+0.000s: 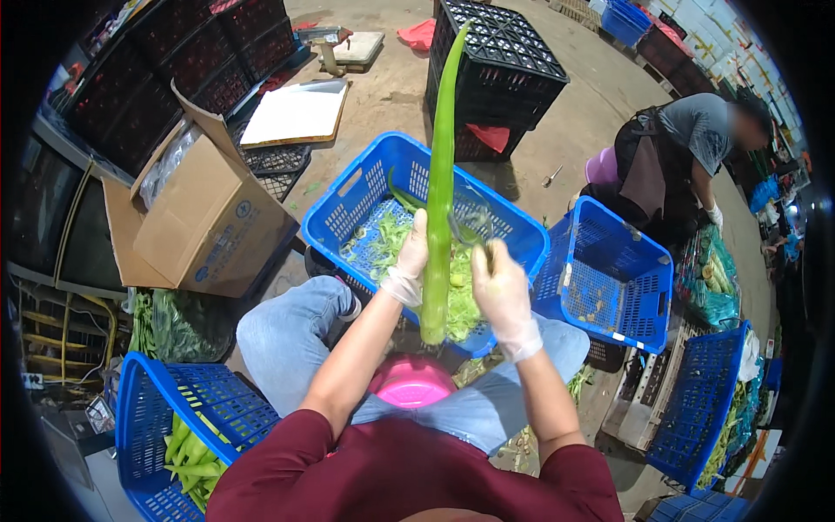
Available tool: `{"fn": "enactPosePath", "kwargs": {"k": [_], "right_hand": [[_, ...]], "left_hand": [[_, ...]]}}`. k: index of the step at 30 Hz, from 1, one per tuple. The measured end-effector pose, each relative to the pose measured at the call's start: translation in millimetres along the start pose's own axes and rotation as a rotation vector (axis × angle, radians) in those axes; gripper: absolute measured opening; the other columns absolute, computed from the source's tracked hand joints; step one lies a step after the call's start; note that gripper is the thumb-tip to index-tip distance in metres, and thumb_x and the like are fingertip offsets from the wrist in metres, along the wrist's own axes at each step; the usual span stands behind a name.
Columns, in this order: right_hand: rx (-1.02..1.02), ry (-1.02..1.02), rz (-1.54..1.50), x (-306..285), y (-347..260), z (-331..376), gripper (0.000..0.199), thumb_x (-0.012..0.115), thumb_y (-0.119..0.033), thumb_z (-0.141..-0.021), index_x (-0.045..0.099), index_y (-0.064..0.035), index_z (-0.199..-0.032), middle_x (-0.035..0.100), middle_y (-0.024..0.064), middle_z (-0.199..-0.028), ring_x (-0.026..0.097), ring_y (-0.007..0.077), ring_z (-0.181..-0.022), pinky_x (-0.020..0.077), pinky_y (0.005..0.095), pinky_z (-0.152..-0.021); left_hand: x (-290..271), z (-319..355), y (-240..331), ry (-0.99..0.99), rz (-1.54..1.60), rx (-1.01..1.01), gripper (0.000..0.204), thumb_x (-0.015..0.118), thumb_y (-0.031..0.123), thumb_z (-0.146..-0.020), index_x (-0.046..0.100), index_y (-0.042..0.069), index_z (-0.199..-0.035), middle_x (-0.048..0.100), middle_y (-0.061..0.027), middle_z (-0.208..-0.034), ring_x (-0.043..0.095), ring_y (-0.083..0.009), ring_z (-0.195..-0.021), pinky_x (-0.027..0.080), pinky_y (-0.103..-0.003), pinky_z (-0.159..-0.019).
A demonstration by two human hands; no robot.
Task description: Peeling the outer skin of long green vegetables using a hand peeler.
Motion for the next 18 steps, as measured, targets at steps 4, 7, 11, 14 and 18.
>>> {"fn": "enactPosePath", "kwargs": {"k": [4,7,11,14,18], "right_hand": [[-0.174,0.174,-0.025,-19.4,-17.1,-66.8,0.023,0.059,-0.024,-0.096,0.056,-0.0013,-0.095,0.062,0.0241,-0.076,0.062,0.0441,-0.071,0.048,0.0461,-0.061],[-0.218,0.253,0.103,-34.2,-32.9,-117.4,0.03,0.055,-0.034,-0.095,0.055,-0.0043,-0.1,0.066,0.0248,-0.087,0.064,0.0452,-0.083,0.0507,0.0532,-0.071],[-0.197,0.37,0.231,-50.1,-51.7,-165.7,0.033,0.053,-0.038,-0.096,0.058,-0.0048,-0.097,0.067,0.0259,-0.089,0.063,0.0474,-0.087,0.0496,0.0542,-0.075],[-0.138,0.352,0.305,-53.7,-54.4,-176.2,0.037,0.052,-0.038,-0.096,0.055,-0.0019,-0.104,0.067,0.0258,-0.096,0.065,0.0454,-0.089,0.0508,0.0545,-0.077],[-0.112,0.294,0.299,-39.6,-42.3,-160.1,0.04,0.048,-0.044,-0.097,0.057,-0.0047,-0.097,0.066,0.0284,-0.087,0.062,0.05,-0.086,0.049,0.0564,-0.075]], "left_hand": [[18.1,12.4,-3.0,-0.125,0.12,-0.045,0.07,0.048,0.077,-0.083,0.057,0.012,-0.106,0.058,-0.0016,-0.085,0.058,-0.0131,-0.064,0.051,-0.029,-0.058],[26.3,19.7,-5.5,-0.171,0.081,-0.041,0.072,0.052,0.078,-0.081,0.054,0.012,-0.11,0.059,-0.0022,-0.083,0.06,-0.0136,-0.063,0.052,-0.029,-0.056],[31.1,24.0,-10.2,-0.153,0.009,-0.03,0.069,0.054,0.075,-0.082,0.053,0.013,-0.115,0.059,-0.0032,-0.083,0.061,-0.0143,-0.063,0.051,-0.029,-0.056],[34.1,24.7,-12.4,-0.144,-0.027,-0.03,0.067,0.054,0.072,-0.084,0.052,0.014,-0.116,0.058,-0.0033,-0.082,0.06,-0.0147,-0.062,0.051,-0.029,-0.055],[35.1,24.5,-11.9,-0.199,-0.076,0.044,0.065,0.054,0.071,-0.085,0.052,0.015,-0.118,0.057,-0.0029,-0.08,0.06,-0.0143,-0.062,0.051,-0.028,-0.055]]}}
Point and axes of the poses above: each hand's wrist, its own z-axis away from the middle knuckle, its own x-axis out of the palm, y = z × x, the point moved 2 cm from there along -z, towards the middle knuckle
